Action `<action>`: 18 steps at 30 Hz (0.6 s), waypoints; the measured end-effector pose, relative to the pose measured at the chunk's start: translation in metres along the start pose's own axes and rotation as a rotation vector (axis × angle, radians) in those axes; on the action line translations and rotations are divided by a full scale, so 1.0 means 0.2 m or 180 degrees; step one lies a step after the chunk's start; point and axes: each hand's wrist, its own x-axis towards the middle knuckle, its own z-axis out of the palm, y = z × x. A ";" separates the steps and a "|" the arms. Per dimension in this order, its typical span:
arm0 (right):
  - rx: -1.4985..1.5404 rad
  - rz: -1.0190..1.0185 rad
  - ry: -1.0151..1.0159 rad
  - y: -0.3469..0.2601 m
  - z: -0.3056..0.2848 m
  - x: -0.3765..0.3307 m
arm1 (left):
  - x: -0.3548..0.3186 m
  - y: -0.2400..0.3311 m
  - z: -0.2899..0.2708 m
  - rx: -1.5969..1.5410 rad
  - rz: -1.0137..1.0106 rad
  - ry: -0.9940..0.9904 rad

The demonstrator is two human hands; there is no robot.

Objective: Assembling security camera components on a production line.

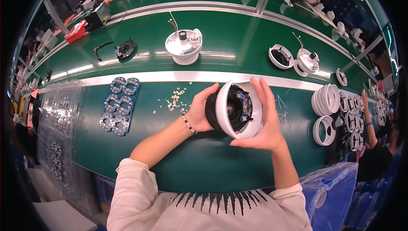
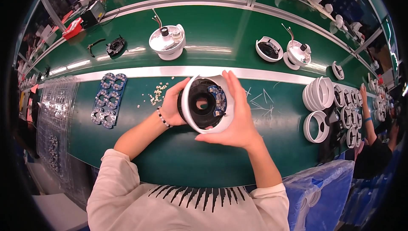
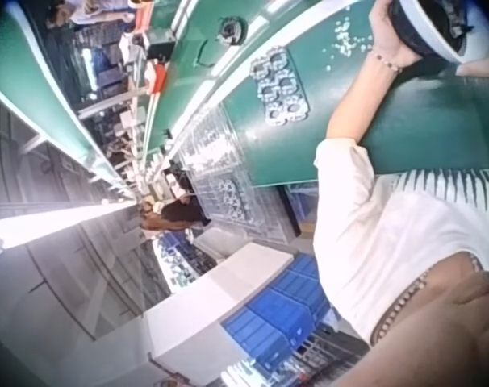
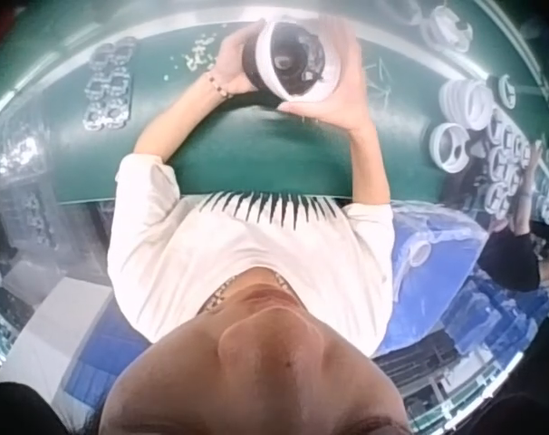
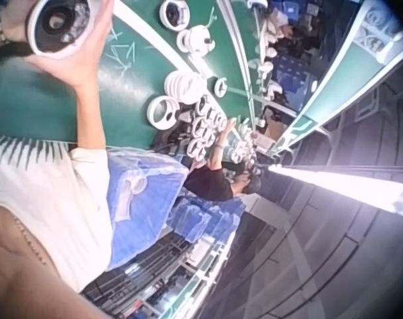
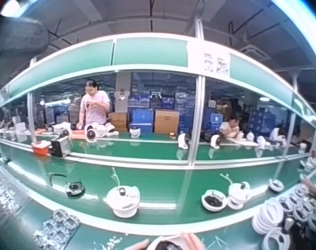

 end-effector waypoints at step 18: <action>-0.1317 -0.0206 -0.1421 -0.10 0.01 0.10 | -0.03 -0.03 -0.04 0.0304 -0.0122 -0.0254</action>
